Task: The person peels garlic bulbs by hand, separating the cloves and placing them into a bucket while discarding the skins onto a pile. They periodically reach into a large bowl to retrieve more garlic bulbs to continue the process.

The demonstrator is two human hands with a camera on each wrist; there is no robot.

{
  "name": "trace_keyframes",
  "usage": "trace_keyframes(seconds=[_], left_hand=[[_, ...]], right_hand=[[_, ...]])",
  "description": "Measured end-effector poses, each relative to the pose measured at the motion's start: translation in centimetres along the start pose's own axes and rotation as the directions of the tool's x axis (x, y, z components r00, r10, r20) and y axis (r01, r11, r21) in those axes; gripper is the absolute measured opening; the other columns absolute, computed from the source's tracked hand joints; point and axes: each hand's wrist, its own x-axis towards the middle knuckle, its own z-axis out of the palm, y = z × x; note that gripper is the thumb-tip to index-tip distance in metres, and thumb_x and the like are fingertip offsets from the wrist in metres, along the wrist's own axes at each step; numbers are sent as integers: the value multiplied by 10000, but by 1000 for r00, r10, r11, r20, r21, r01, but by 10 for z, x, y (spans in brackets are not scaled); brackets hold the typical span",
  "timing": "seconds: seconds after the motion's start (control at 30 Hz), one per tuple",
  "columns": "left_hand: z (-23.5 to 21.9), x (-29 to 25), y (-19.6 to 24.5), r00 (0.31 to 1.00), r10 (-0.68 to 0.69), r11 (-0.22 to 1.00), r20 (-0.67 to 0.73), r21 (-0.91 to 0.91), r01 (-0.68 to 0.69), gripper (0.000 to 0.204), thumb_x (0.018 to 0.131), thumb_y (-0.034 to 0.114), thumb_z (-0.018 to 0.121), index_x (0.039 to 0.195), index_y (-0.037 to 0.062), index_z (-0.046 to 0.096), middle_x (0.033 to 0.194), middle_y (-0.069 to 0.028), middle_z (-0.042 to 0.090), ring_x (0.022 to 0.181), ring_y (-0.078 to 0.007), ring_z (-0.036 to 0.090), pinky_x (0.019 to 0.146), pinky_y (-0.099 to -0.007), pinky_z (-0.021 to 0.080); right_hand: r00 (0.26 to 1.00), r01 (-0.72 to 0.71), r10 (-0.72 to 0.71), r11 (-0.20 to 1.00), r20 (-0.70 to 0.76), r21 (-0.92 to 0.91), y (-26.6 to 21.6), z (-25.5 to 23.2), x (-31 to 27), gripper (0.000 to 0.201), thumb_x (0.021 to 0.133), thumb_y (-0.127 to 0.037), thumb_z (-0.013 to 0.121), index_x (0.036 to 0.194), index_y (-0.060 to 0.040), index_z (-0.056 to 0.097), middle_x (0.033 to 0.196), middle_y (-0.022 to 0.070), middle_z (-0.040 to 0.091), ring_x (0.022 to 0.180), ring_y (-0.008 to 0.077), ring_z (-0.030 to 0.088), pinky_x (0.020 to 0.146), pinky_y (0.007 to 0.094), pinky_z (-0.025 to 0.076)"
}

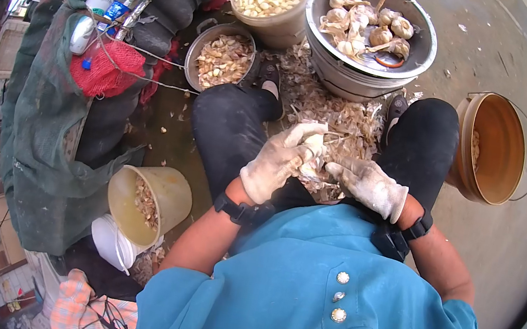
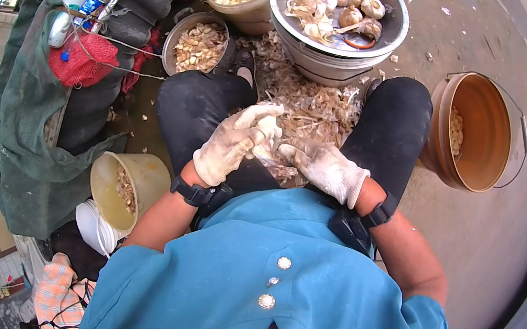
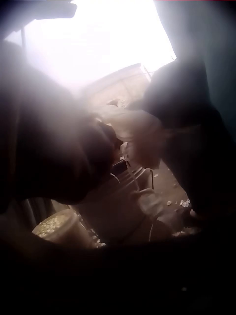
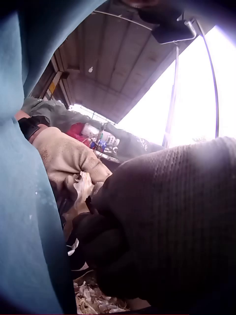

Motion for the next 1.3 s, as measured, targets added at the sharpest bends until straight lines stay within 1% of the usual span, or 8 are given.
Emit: trace_keyframes(seconds=[0.3,0.37,0.43,0.57,0.73,0.8,1.0,1.3], left_hand=[[7,3,-13,994,106,960,-24,262,-96,554,891,145,571,1408,28,408,1121,-61,578,866,-112,562,802,-249,471],[2,6,-26,994,109,932,9,348,-105,591,893,144,582,1433,34,368,1125,-66,576,871,-121,568,813,-260,474],[9,5,-14,993,109,895,42,432,-116,632,894,143,594,1458,41,328,1129,-70,574,876,-129,575,825,-271,478],[21,-4,1,994,98,911,51,397,-110,677,908,135,606,1490,52,270,1145,-89,573,896,-132,579,836,-287,483],[21,0,-2,948,294,755,119,580,-307,665,924,148,606,1491,48,273,1136,-89,572,895,-118,587,830,-281,487],[29,-6,5,989,129,974,73,179,-140,654,931,160,604,1489,44,282,1155,-77,558,904,-119,589,837,-269,484],[26,-5,-3,970,207,958,131,175,-228,679,951,266,621,1499,51,282,1153,-33,504,924,-100,563,826,-234,467],[24,-11,1,970,149,985,190,-115,-129,747,912,258,666,1514,52,274,1211,-5,511,861,-65,521,756,-205,449]], right_hand=[[944,-36,118,965,-309,260,7,6,22,545,908,-494,626,1077,23,589,897,134,617,837,180,561,771,342,467],[949,-15,100,961,-299,275,-3,9,20,492,927,-480,610,1058,-6,597,892,83,622,797,131,557,710,300,470],[984,59,87,657,-154,751,-9,14,17,422,956,-470,570,1032,-57,609,927,20,631,789,68,557,652,228,455],[990,-141,76,552,119,822,-5,-2,7,279,969,-408,578,1011,-133,603,765,-67,547,547,7,409,457,186,294],[998,15,45,554,-48,833,-22,10,1,229,969,-377,586,981,-148,588,706,-83,501,493,8,339,436,177,230],[984,82,85,565,-157,821,-30,12,-1,209,971,-359,584,958,-150,581,705,-77,507,495,6,353,433,170,233],[996,-64,74,276,46,959,-11,18,1,208,984,-366,563,951,-161,581,696,-67,517,497,15,378,424,173,243],[998,-8,65,354,-16,935,-16,25,-7,253,988,-416,535,974,-169,588,667,-73,480,482,26,347,428,186,222]])
